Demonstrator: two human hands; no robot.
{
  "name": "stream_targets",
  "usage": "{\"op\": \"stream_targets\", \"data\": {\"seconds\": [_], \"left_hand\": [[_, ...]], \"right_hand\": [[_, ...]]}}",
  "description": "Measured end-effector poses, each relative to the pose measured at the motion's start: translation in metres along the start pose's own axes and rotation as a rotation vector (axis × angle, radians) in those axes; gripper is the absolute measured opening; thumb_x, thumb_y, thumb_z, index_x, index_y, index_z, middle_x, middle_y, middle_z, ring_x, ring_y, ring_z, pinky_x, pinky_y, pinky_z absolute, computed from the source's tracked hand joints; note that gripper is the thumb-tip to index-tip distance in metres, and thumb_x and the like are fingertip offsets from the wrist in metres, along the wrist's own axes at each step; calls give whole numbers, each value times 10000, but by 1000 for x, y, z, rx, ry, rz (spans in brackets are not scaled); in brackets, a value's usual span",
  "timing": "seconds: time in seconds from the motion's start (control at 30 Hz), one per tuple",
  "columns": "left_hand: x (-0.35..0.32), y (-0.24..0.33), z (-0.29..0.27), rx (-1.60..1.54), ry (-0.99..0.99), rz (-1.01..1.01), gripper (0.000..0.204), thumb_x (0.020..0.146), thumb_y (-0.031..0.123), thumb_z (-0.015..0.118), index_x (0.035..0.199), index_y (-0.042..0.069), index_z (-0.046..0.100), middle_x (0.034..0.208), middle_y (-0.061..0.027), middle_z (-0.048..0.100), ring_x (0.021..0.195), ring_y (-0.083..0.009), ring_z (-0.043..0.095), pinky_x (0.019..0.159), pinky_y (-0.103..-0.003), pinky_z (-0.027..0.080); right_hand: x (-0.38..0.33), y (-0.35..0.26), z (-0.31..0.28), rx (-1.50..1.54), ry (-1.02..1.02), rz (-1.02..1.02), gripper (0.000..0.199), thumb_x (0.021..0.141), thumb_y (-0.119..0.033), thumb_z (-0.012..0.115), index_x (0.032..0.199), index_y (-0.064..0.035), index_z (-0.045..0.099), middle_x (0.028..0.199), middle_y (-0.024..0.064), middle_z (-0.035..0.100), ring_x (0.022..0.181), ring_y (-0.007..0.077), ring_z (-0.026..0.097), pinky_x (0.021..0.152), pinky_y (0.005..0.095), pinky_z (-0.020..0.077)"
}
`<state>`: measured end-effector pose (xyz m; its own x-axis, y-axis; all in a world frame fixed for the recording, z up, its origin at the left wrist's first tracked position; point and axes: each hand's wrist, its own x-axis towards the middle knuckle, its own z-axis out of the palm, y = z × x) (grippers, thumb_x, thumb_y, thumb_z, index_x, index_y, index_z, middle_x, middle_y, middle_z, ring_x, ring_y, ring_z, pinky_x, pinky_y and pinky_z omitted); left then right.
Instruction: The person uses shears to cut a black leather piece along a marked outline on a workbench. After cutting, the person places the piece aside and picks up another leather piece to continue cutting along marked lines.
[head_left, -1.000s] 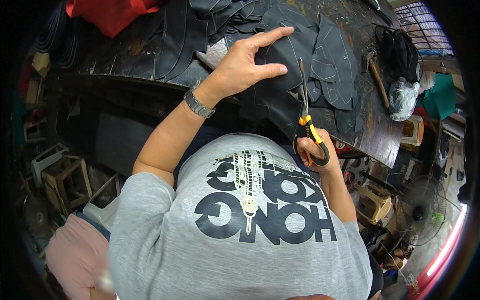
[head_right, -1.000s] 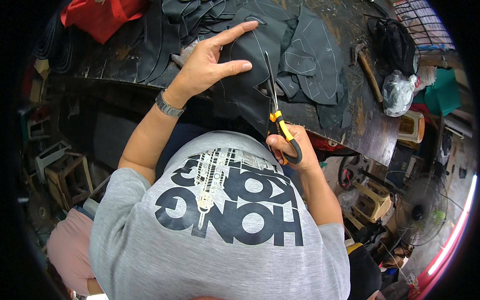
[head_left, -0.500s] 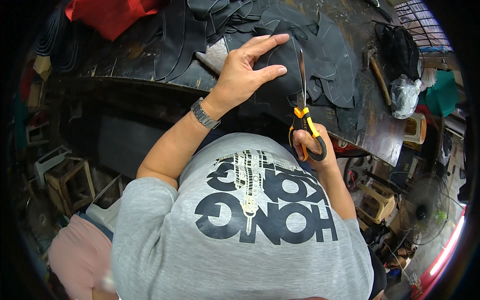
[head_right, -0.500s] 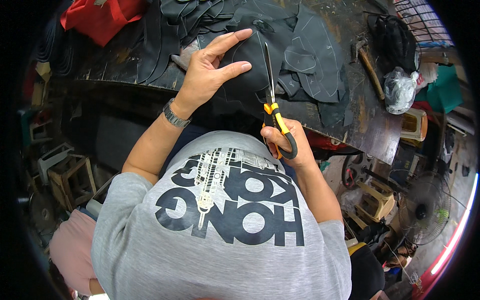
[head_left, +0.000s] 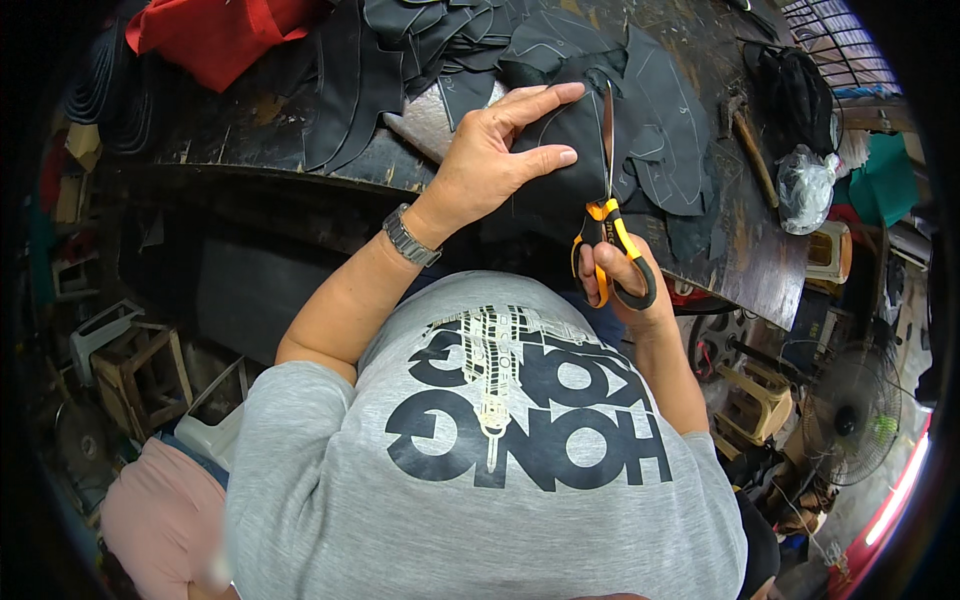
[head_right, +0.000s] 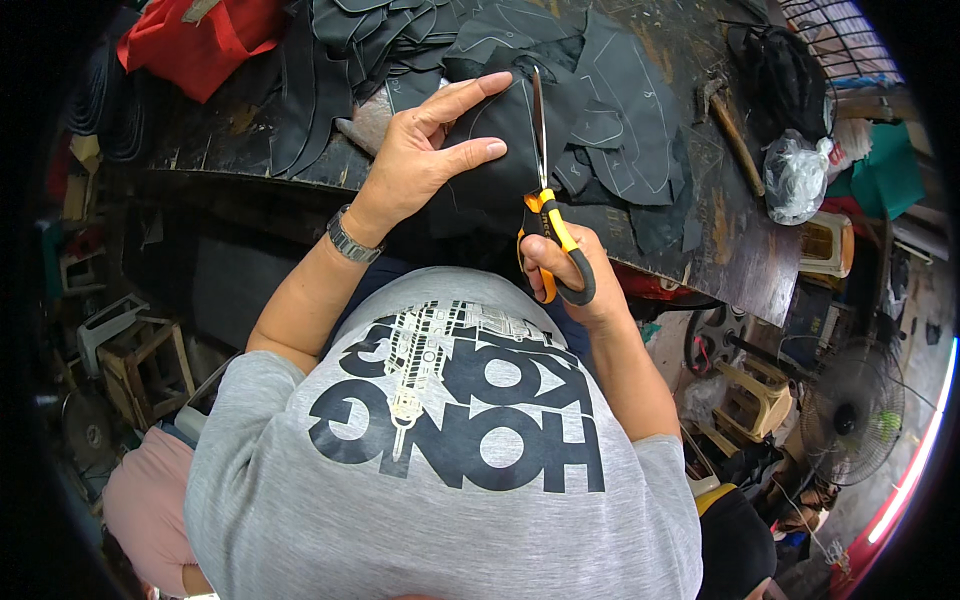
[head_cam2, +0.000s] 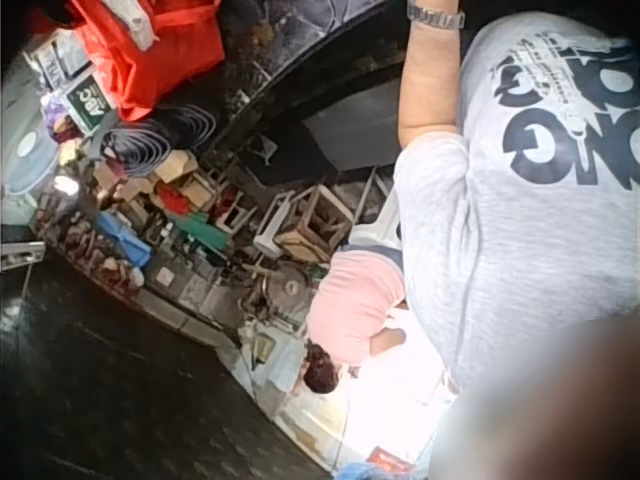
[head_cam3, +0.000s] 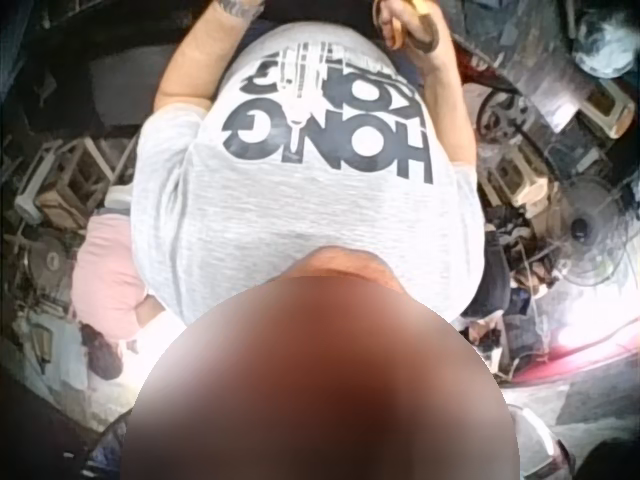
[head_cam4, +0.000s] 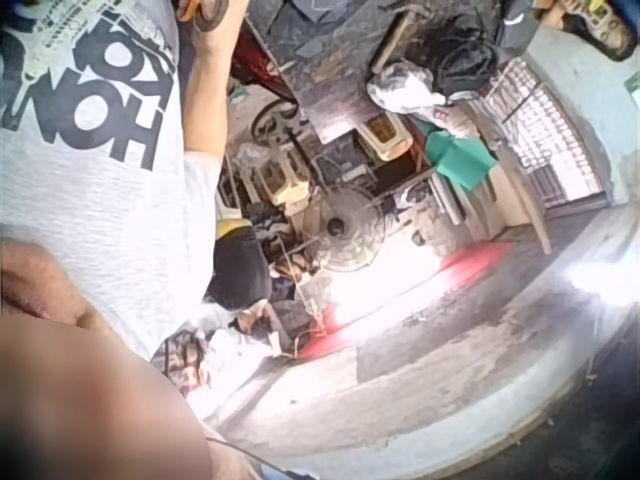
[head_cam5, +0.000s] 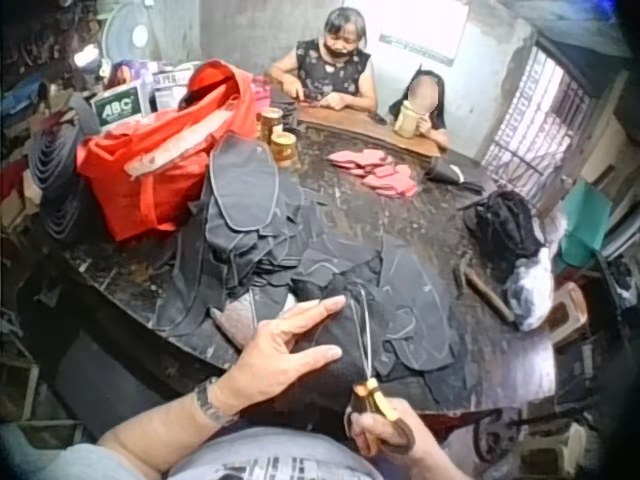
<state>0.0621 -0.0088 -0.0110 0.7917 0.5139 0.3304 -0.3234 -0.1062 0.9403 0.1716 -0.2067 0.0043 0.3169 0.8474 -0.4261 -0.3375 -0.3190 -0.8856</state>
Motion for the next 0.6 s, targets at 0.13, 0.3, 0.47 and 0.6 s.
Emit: {"op": "stream_targets", "data": {"seconds": [0.13, 0.3, 0.47, 0.6], "left_hand": [[-1, -1, 0, -10, 0, -15, 576, 808, 39, 745, 1348, 46, 544, 1335, -76, 558, 1196, -152, 525, 1052, -268, 382], [1, 0, 1, -13, 1, 12, 571, 810, 40, 743, 1346, 37, 544, 1327, -84, 567, 1206, -145, 519, 1034, -263, 402], [-3, 4, 6, -14, -59, -44, 570, 802, 40, 750, 1337, 35, 553, 1334, -90, 565, 1195, -146, 531, 1031, -268, 407], [-3, 3, 6, -32, -40, -25, 568, 800, 40, 751, 1334, 34, 555, 1329, -92, 569, 1184, -151, 541, 1029, -271, 410]], "right_hand": [[-2, 3, -1, -65, 39, 54, 310, 835, -291, 740, 740, -41, 581, 545, 5, 514, 422, 77, 478, 394, 208, 378], [-2, 0, -1, -155, 30, 56, 410, 814, -403, 738, 745, -30, 582, 567, 29, 512, 438, 106, 488, 400, 222, 399], [4, -9, -4, -94, 20, 11, 370, 859, -386, 692, 776, -41, 586, 611, 35, 542, 507, 103, 532, 448, 229, 421], [6, -9, -1, -42, 22, 0, 362, 851, -375, 711, 767, -49, 577, 605, 32, 538, 473, 93, 499, 425, 215, 398]]}}
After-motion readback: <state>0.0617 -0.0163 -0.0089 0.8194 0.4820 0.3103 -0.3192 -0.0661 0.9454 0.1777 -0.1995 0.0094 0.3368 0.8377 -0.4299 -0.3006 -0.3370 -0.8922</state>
